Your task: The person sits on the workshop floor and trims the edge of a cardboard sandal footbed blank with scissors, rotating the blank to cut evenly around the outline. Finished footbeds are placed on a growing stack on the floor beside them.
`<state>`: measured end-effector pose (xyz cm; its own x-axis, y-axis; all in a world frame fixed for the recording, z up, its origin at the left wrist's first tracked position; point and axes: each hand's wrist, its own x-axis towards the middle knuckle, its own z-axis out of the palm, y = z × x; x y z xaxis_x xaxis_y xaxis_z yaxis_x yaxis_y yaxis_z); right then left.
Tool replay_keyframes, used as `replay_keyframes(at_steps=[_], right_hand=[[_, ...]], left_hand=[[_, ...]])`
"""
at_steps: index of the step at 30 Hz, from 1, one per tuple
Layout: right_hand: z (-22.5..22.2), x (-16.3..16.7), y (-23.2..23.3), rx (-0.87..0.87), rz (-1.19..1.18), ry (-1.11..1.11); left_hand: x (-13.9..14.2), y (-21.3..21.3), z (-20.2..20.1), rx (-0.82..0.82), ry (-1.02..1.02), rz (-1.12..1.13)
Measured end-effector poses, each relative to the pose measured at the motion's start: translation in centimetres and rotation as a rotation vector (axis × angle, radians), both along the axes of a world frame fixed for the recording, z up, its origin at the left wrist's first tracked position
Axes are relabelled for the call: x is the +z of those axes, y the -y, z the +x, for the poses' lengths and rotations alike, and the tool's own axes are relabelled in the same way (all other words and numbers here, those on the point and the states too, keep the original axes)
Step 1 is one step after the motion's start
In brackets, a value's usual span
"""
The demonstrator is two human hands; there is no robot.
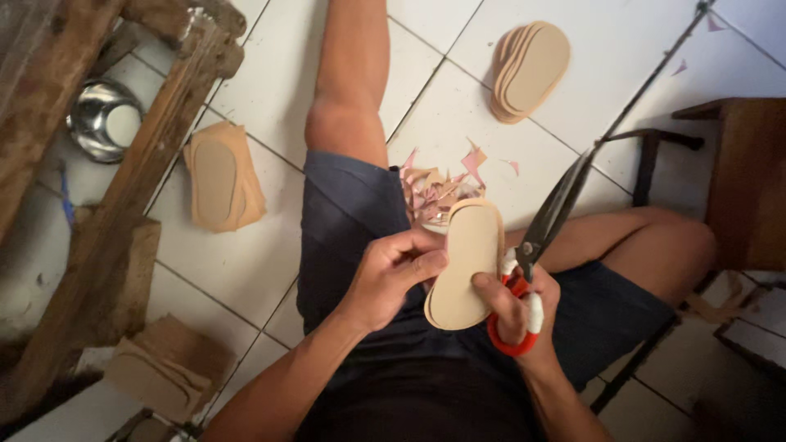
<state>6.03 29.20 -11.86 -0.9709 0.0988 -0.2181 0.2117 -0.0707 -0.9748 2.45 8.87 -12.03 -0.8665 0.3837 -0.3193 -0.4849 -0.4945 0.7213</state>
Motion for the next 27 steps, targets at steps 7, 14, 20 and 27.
replay_keyframes(at_steps=[7, 14, 20, 27], right_hand=[[-2.2, -0.3, -1.8, -0.044, 0.303, -0.186], [-14.1, 0.4, -7.4, -0.425, 0.447, -0.469], [-16.3, -1.3, -5.7, -0.049, 0.477, 0.067], [-12.0, -3.6, -2.2, 0.155, 0.527, 0.28]], left_hand=[[0.3, 0.9, -1.4, 0.027, -0.266, -0.462], [0.1, 1.0, -1.2, 0.05, -0.09, -0.332], [-1.1, 3.7, -0.2, 0.186, -0.058, -0.447], [-2.0, 7.2, -1.1, 0.403, -0.216, -0.639]])
